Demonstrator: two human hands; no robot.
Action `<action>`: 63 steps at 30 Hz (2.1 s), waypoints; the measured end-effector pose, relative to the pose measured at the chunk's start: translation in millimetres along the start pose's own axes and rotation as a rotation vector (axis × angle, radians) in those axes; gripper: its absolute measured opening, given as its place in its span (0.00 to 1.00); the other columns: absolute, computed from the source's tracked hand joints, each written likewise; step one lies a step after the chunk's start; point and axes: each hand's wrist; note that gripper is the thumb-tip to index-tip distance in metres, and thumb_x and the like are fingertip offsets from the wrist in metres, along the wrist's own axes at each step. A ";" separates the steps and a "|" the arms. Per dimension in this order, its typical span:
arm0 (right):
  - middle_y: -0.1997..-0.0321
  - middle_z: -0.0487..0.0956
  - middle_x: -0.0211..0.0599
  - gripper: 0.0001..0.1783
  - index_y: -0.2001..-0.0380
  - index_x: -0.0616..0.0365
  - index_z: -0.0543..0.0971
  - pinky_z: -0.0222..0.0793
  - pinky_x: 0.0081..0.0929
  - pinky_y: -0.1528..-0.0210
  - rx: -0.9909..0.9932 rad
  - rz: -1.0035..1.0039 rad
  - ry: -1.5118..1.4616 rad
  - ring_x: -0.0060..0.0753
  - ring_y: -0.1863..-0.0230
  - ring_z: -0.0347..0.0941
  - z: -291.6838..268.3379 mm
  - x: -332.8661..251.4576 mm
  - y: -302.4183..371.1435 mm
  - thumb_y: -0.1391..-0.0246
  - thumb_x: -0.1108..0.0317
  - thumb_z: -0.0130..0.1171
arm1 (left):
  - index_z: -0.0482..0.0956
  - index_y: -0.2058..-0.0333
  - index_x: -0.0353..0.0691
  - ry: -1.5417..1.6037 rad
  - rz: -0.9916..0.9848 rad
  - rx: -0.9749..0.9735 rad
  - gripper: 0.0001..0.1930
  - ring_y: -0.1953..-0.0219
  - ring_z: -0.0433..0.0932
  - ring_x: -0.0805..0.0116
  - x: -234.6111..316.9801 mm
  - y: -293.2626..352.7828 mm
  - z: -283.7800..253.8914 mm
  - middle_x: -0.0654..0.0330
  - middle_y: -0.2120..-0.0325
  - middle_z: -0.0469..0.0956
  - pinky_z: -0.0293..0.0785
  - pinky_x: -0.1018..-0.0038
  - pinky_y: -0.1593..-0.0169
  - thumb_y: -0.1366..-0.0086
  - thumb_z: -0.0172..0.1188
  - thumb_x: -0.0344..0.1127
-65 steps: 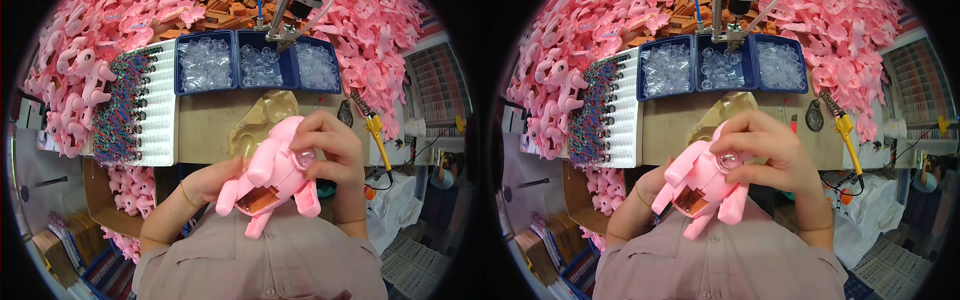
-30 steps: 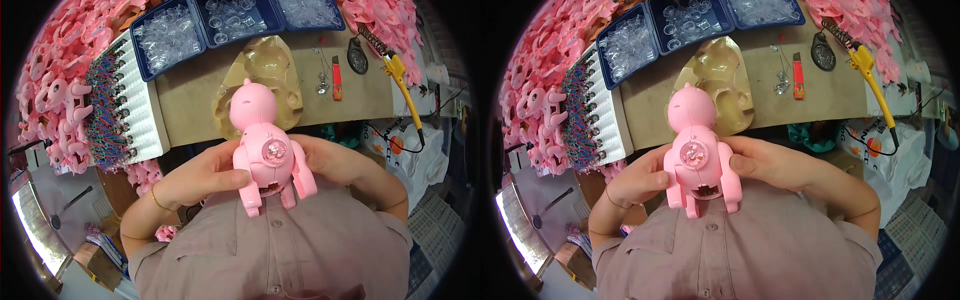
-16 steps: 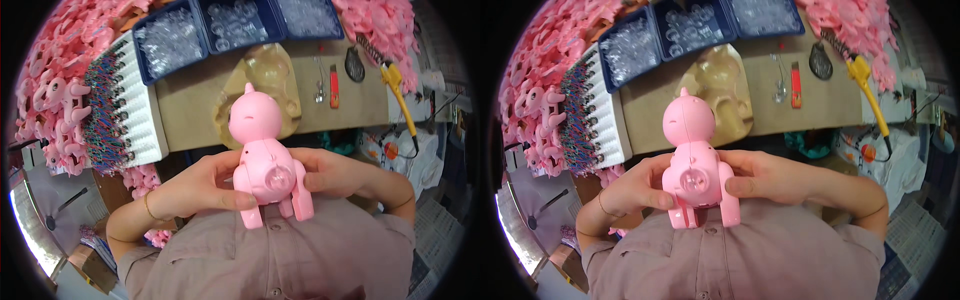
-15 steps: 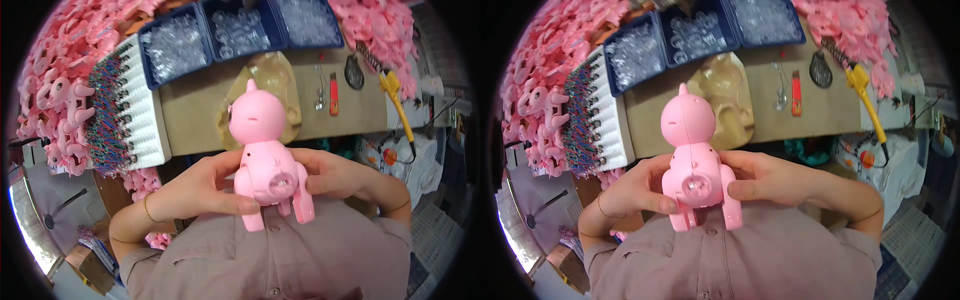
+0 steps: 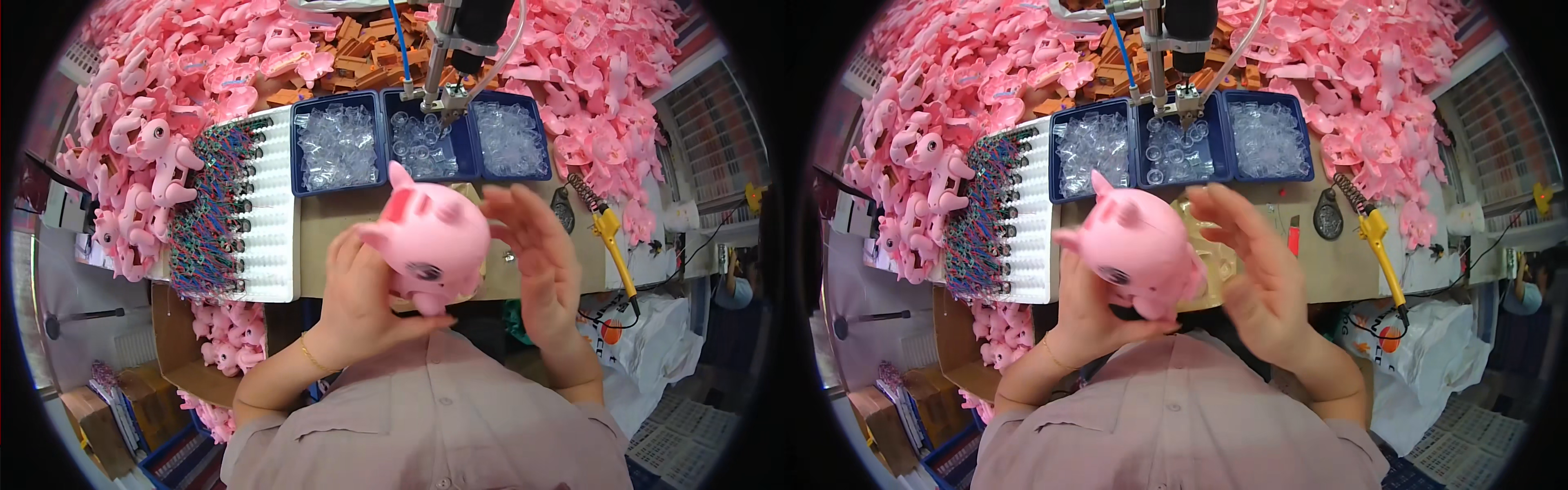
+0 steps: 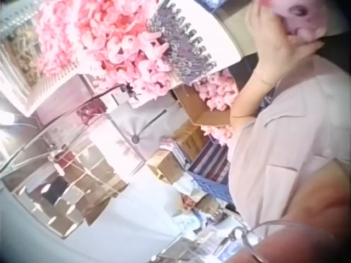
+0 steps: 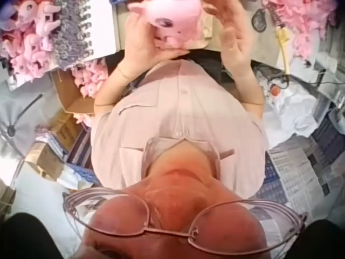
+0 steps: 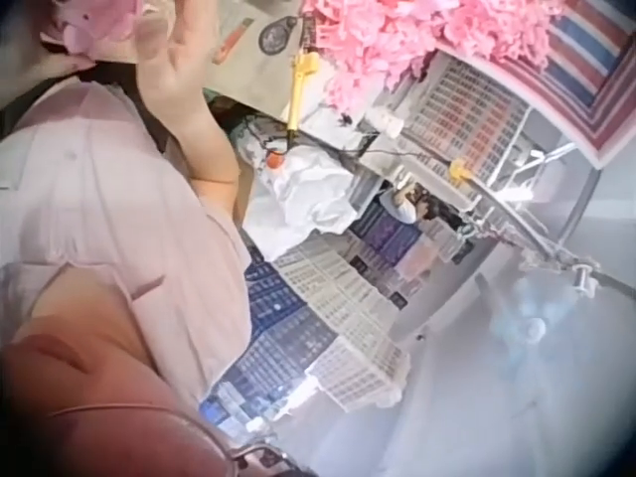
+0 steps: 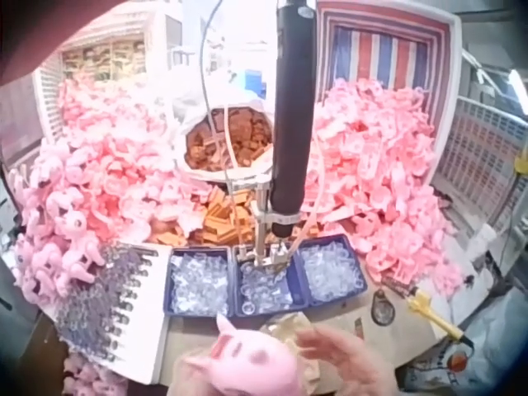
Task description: Assembling electronic toy ponies by installing internal components and sealing the housing.
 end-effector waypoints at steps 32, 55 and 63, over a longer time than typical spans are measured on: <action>0.64 0.74 0.40 0.08 0.67 0.66 0.73 0.64 0.24 0.53 -0.335 0.393 0.394 0.28 0.62 0.69 56.9 66.3 5.4 0.42 0.76 0.43 | 0.74 0.57 0.29 0.317 -1.418 0.307 0.32 0.64 0.76 0.64 -200.9 375.4 -67.7 0.52 0.66 0.77 0.73 0.71 0.61 0.50 0.64 0.54; 0.64 0.74 0.37 0.07 0.66 0.66 0.74 0.63 0.21 0.54 -0.510 0.445 0.456 0.25 0.62 0.70 82.3 75.0 3.8 0.43 0.76 0.46 | 0.65 0.46 0.27 0.378 -1.344 -0.148 0.41 0.49 0.71 0.58 -265.9 362.4 -43.4 0.46 0.53 0.72 0.65 0.70 0.46 0.47 0.61 0.59; 0.64 0.74 0.36 0.07 0.67 0.66 0.74 0.63 0.21 0.54 -0.396 0.422 0.510 0.25 0.61 0.70 53.9 67.7 8.9 0.43 0.75 0.47 | 0.62 0.44 0.33 1.382 -1.052 0.598 0.25 0.49 0.73 0.59 -182.7 308.7 -96.6 0.50 0.51 0.72 0.68 0.69 0.43 0.30 0.40 0.47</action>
Point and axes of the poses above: each hand's wrist, its own y-axis away from the middle knuckle, its own z-axis out of the palm, x = y × z
